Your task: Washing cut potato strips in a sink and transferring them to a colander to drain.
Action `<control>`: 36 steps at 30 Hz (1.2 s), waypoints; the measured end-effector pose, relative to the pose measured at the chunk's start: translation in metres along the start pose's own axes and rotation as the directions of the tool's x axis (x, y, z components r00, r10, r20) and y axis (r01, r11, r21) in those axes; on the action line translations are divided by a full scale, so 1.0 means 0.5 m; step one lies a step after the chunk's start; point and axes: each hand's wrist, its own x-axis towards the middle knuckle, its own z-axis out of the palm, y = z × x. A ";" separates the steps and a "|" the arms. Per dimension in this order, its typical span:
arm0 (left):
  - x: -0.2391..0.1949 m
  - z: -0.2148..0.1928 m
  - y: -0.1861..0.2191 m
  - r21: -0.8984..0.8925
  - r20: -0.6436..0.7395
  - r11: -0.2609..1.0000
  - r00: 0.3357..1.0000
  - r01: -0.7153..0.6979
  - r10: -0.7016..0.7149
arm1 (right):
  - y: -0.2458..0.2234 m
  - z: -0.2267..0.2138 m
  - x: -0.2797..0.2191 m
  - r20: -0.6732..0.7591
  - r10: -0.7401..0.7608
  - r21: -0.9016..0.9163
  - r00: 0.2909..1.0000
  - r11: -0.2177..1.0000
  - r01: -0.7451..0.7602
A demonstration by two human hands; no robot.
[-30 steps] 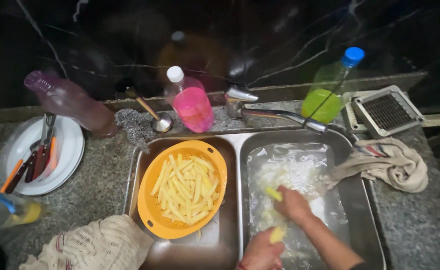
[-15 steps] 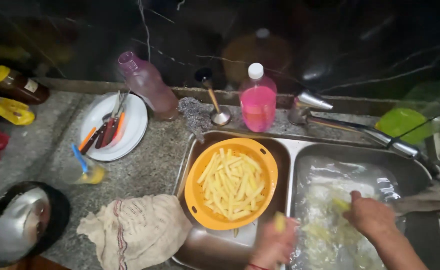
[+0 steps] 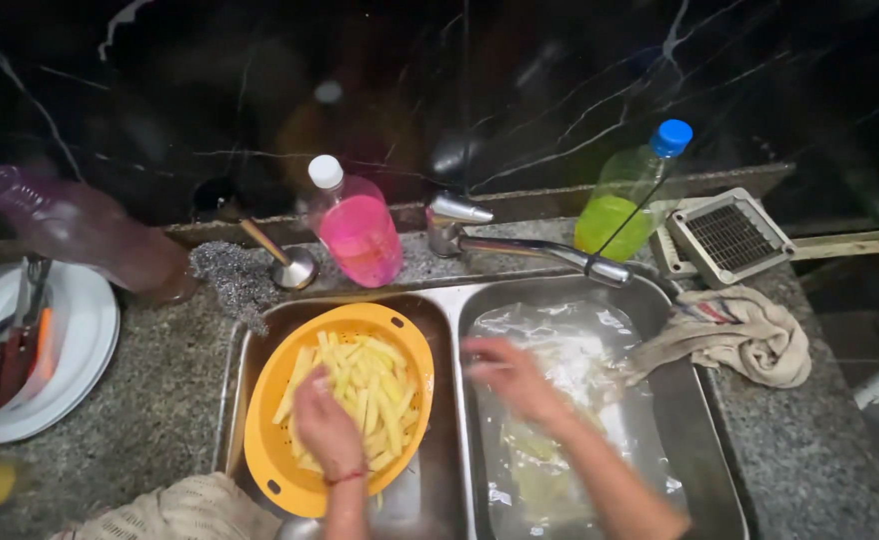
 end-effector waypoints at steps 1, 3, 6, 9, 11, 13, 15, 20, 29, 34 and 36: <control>-0.024 0.018 0.051 -0.160 0.041 0.987 0.999 -0.020 0.026 | 0.041 -0.071 -0.023 -0.102 0.138 -0.114 0.985 0.982 -0.150; -0.078 0.059 0.156 -0.313 0.060 0.949 0.997 -0.031 0.052 | 0.111 -0.187 -0.059 -0.200 0.253 -0.215 0.947 0.931 -0.294; -0.152 0.165 0.248 -0.243 0.430 0.967 0.885 -0.074 0.176 | 0.169 -0.271 -0.102 -0.139 0.021 -0.919 0.990 0.369 -0.137; -0.203 0.322 0.187 -0.204 0.453 0.875 0.750 -0.439 0.482 | 0.182 -0.273 -0.109 -0.086 0.301 -0.962 0.950 0.223 -0.159; -0.232 0.411 0.135 0.005 0.615 0.833 0.658 -0.554 0.434 | 0.230 -0.282 -0.106 -0.068 0.383 -0.977 0.921 0.164 -0.140; -0.288 0.462 0.054 0.072 0.660 0.771 0.610 -0.633 0.439 | 0.277 -0.305 -0.111 -0.059 0.352 -0.948 0.934 0.272 -0.163; -0.315 0.483 0.020 0.136 0.687 0.687 0.568 -0.714 0.453 | 0.230 -0.320 -0.094 -0.057 0.294 -0.911 0.954 0.376 -0.170; -0.338 0.410 0.063 0.115 0.841 0.774 0.476 -0.622 0.257 | 0.119 -0.334 -0.092 0.041 0.375 -0.735 0.926 0.640 -0.226; -0.344 0.339 0.059 0.171 0.831 0.611 0.447 -0.773 0.332 | 0.181 -0.160 -0.182 0.246 0.231 -0.931 0.941 0.329 0.162; -0.382 0.217 0.147 0.189 0.962 0.670 0.273 -0.718 0.021 | 0.143 -0.170 -0.289 0.419 0.337 -0.908 0.843 0.175 0.381; -0.409 0.199 0.143 0.171 0.981 0.711 0.187 -0.682 -0.056 | 0.128 -0.178 -0.323 0.422 0.357 -0.906 0.833 0.157 0.392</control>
